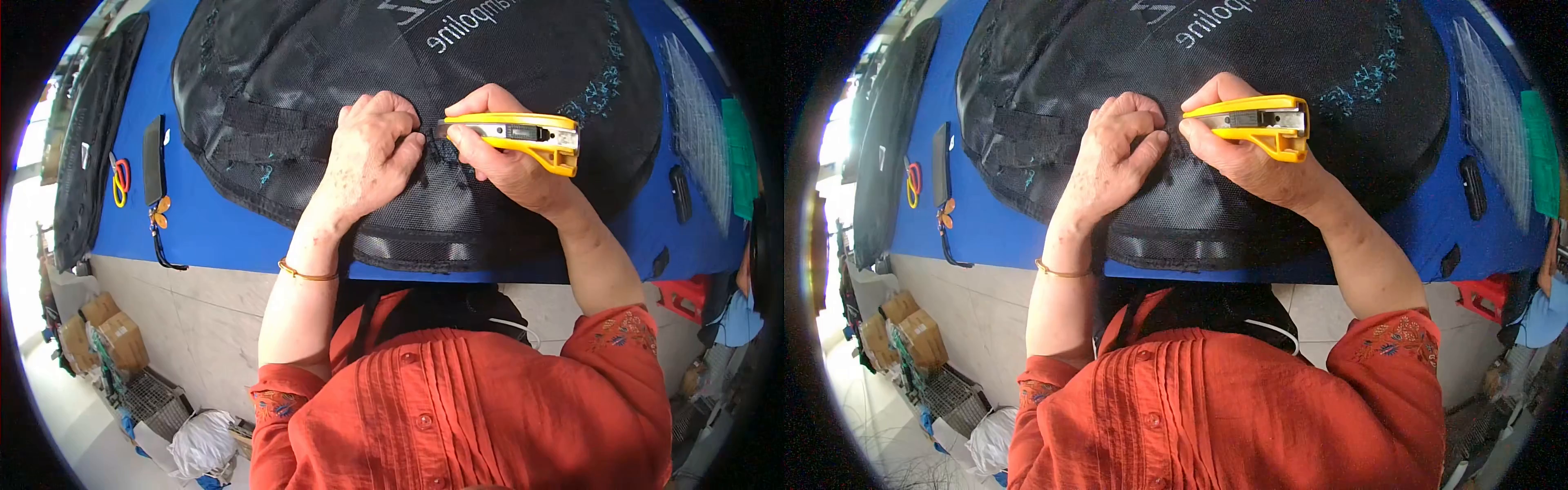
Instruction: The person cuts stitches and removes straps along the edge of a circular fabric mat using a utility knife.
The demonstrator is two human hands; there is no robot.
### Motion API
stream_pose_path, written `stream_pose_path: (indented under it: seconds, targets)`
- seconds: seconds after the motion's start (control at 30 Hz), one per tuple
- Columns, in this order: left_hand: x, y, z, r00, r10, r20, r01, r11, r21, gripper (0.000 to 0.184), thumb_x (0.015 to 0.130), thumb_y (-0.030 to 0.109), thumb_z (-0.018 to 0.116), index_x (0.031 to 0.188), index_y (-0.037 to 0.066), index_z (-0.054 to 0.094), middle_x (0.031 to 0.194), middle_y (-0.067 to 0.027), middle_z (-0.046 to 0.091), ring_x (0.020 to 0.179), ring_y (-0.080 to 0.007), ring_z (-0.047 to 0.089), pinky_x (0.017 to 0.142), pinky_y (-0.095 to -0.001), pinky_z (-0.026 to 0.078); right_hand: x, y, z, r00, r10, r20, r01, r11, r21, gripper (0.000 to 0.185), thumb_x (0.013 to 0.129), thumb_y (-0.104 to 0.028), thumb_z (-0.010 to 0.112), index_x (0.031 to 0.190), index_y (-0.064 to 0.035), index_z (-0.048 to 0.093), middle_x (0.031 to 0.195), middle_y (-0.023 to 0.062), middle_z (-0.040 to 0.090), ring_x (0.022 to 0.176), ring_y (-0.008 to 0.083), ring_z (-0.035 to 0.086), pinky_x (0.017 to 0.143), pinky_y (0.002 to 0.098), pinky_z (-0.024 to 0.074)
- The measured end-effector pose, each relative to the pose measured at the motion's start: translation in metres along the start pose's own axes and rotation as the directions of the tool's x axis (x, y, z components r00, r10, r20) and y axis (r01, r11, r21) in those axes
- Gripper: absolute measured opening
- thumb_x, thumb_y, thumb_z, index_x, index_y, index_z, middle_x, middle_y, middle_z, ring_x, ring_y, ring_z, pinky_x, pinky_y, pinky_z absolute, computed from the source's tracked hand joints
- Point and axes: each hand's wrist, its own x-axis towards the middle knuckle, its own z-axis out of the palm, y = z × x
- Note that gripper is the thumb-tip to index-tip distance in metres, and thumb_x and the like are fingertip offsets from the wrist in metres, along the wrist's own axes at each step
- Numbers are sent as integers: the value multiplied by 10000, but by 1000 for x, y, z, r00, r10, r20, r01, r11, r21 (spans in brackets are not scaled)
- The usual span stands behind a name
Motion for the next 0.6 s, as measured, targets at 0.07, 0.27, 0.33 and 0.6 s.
stream_pose_path:
  seconds: [0.07,0.27,0.33,0.6]
  targets:
    - [0,0,0,1000,3,-5,-3,1000,0,104,856,112,700,861,19,653,1001,-89,658,964,-303,600,888,-408,440,-1,5,3,1000,-14,-10,14,1000,-8,206,884,15,718,1073,-7,639,1045,66,603,882,200,660,783,273,570]
    - [1,-3,3,999,29,-32,-29,1000,0,87,825,109,705,848,26,696,988,-53,652,934,-265,594,861,-386,430,0,4,6,994,95,-55,-86,986,141,178,931,-10,683,1089,-21,601,1031,51,598,887,132,652,792,253,549]
    - [1,-3,3,999,31,-35,-31,1000,5,89,828,113,703,852,27,699,988,-52,653,934,-265,594,862,-385,431,-1,3,5,990,132,-46,-122,978,172,167,941,-19,675,1086,-24,592,1029,47,597,889,114,647,788,252,543]
    - [2,-1,1,1000,18,-18,-18,1000,15,102,837,126,694,858,28,708,983,-52,659,951,-264,600,870,-385,434,3,3,-6,996,16,88,-15,1000,-13,129,921,-28,678,1007,-43,583,959,54,591,857,136,640,751,263,534]
